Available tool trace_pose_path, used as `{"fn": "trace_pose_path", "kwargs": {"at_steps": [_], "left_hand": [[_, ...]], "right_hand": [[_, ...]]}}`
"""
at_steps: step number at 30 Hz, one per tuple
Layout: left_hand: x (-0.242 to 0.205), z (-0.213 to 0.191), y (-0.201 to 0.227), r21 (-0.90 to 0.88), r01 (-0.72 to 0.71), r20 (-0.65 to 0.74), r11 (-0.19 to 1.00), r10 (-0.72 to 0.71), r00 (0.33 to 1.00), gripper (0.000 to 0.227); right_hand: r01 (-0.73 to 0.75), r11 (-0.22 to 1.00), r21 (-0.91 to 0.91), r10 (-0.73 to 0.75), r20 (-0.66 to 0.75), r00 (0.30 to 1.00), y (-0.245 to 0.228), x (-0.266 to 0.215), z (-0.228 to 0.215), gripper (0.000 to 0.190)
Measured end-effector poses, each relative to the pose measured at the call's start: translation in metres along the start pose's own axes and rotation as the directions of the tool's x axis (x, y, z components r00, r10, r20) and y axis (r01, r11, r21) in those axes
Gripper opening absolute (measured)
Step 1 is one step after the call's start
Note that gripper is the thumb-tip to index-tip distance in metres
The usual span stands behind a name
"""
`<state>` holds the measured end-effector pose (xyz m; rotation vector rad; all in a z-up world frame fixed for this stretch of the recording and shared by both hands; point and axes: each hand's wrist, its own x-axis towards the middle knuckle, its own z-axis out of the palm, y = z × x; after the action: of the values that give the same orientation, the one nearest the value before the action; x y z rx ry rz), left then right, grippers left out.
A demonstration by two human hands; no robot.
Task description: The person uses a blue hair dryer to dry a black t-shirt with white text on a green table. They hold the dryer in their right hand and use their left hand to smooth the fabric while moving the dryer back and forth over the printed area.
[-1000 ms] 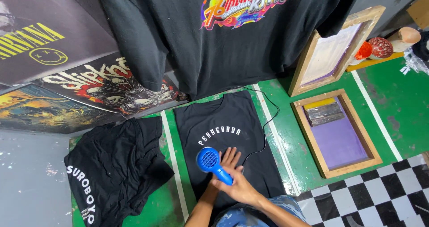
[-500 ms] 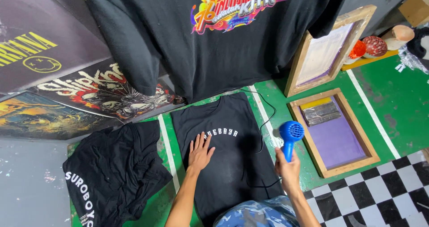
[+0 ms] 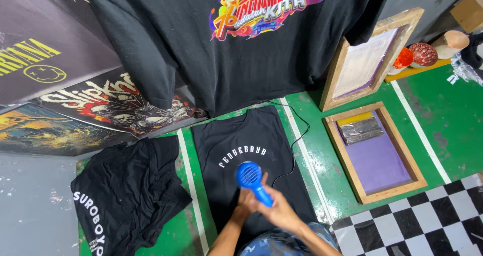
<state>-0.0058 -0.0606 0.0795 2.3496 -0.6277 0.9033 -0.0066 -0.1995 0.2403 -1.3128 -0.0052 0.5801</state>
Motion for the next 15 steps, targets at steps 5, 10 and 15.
{"fn": "trace_pose_path", "kwargs": {"at_steps": [5,10,15], "left_hand": [[-0.055,0.049,0.001,0.035,0.166,0.578,0.986,-0.155,0.801,0.067],[-0.058,0.05,-0.041,-0.287,0.272,0.598,0.919,-0.05,0.8,0.076],[-0.027,0.027,-0.085,0.32,0.125,0.771,0.939,-0.335,0.541,0.066]], "right_hand": [[-0.044,0.987,-0.152,0.06,0.1,0.993,-0.024,-0.006,0.019,0.016],[-0.007,0.993,-0.115,0.009,0.016,1.0,-0.014,0.001,-0.009,0.019],[-0.18,0.97,-0.163,0.083,-0.477,0.875,0.008,0.001,-0.075,0.023]]}}
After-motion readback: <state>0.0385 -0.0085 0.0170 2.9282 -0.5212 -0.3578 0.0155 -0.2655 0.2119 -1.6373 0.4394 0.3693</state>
